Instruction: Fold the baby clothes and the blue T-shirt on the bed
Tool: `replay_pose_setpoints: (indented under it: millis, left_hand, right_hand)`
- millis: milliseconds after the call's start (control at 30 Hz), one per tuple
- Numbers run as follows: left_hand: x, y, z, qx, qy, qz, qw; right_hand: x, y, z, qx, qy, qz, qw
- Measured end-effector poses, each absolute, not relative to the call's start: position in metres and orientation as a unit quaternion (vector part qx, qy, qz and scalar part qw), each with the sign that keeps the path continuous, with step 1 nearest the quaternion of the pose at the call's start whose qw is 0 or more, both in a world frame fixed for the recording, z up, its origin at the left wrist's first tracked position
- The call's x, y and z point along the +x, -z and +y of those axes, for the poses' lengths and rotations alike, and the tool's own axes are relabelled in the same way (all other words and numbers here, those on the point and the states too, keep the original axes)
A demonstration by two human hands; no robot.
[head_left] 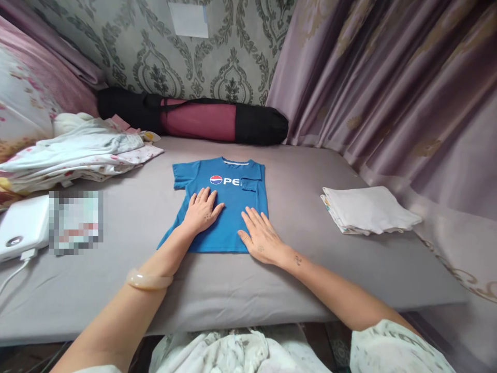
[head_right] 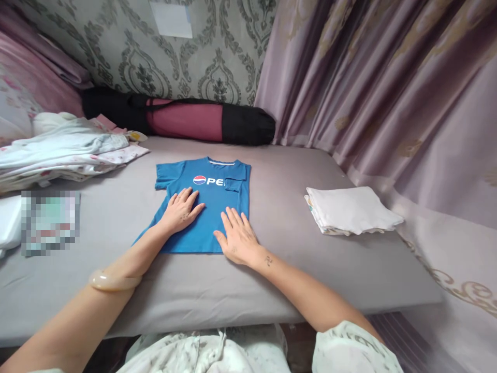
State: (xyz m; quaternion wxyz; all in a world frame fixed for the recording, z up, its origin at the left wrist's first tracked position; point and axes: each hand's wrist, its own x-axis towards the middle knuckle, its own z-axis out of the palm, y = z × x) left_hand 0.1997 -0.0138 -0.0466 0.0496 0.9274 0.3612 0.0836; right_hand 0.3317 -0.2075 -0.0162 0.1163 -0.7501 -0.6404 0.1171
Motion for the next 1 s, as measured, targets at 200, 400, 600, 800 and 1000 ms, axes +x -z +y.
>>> replay_pose_setpoints:
  millis: [200, 400, 600, 800, 1000]
  left_hand:
    - [0.190, 0.048, -0.007, 0.933, -0.117, 0.330, 0.077]
    - [0.179, 0.045, 0.003, 0.928, -0.159, 0.325, 0.092]
    - [0.166, 0.034, 0.004, 0.860, -0.183, 0.472, 0.063]
    - [0.147, 0.017, 0.009, 0.807, -0.091, 0.572, 0.115]
    - [0.140, 0.005, 0.011, 0.794, -0.047, 0.579, 0.181]
  right_hand:
    - [0.332, 0.014, -0.205, -0.755, -0.140, -0.632, 0.099]
    - [0.342, -0.015, -0.186, -0.757, -0.138, -0.636, 0.059]
    - [0.362, -0.041, -0.131, -0.773, -0.153, -0.613, 0.058]
    - [0.349, -0.036, -0.055, -0.719, -0.173, -0.660, 0.135]
    - [0.308, -0.030, 0.030, -0.701, -0.222, -0.644, 0.210]
